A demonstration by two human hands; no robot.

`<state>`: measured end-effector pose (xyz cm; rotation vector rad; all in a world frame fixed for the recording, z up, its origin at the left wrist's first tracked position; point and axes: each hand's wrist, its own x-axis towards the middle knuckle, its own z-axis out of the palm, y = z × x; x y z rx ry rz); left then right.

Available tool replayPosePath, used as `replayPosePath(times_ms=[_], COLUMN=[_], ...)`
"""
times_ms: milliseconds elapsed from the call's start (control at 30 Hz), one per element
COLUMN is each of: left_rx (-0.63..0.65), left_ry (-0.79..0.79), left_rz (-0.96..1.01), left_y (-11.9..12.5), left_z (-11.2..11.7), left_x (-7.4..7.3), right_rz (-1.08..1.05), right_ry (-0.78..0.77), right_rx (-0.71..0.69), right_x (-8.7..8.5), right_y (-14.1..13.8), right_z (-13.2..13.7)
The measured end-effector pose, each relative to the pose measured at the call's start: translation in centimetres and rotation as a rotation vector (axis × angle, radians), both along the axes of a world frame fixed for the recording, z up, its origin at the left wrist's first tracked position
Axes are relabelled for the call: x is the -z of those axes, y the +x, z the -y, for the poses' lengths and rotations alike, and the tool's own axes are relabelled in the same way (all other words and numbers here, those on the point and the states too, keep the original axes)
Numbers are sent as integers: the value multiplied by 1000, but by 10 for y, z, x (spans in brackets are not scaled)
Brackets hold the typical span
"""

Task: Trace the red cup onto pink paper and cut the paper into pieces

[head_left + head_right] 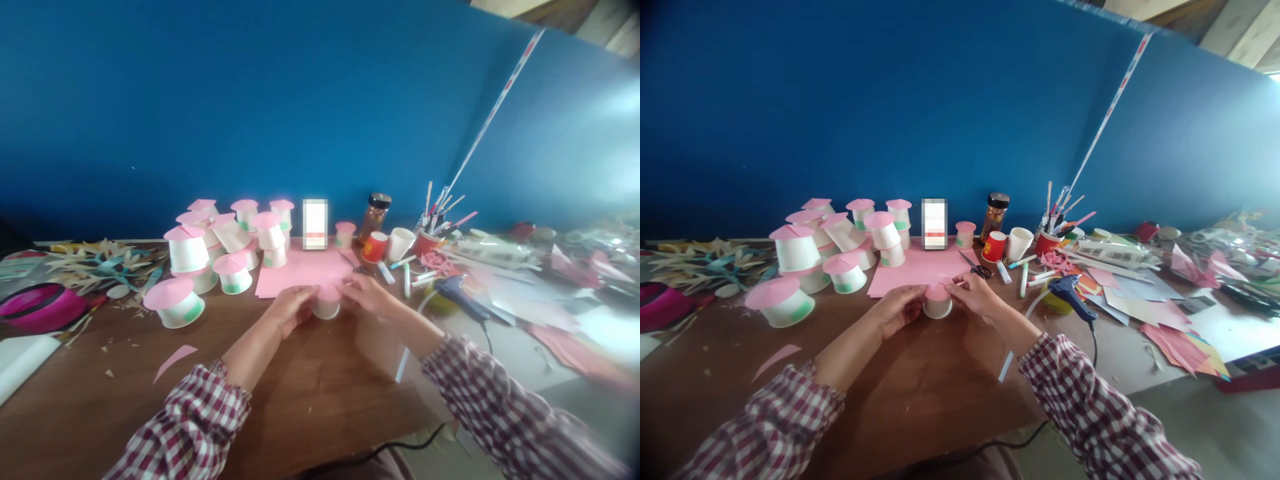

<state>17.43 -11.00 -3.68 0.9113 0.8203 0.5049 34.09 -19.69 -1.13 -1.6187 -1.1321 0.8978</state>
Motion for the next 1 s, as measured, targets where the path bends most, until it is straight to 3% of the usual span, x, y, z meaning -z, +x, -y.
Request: replayPosePath(times_ms=[533, 767, 1000], left_rx=[-5, 3, -101], left_ry=[23, 64, 267], left_rz=[-30, -34, -82], left_y=[0, -6, -25], left_z=[1, 0, 30], left_x=[-2, -4, -1], right_rz=[43, 101, 309], right_ry=[-21, -74, -47], right_rx=[-15, -72, -109], right_x=[0, -4, 21], right_y=[-1, 16, 4], right_z=[3, 10, 3])
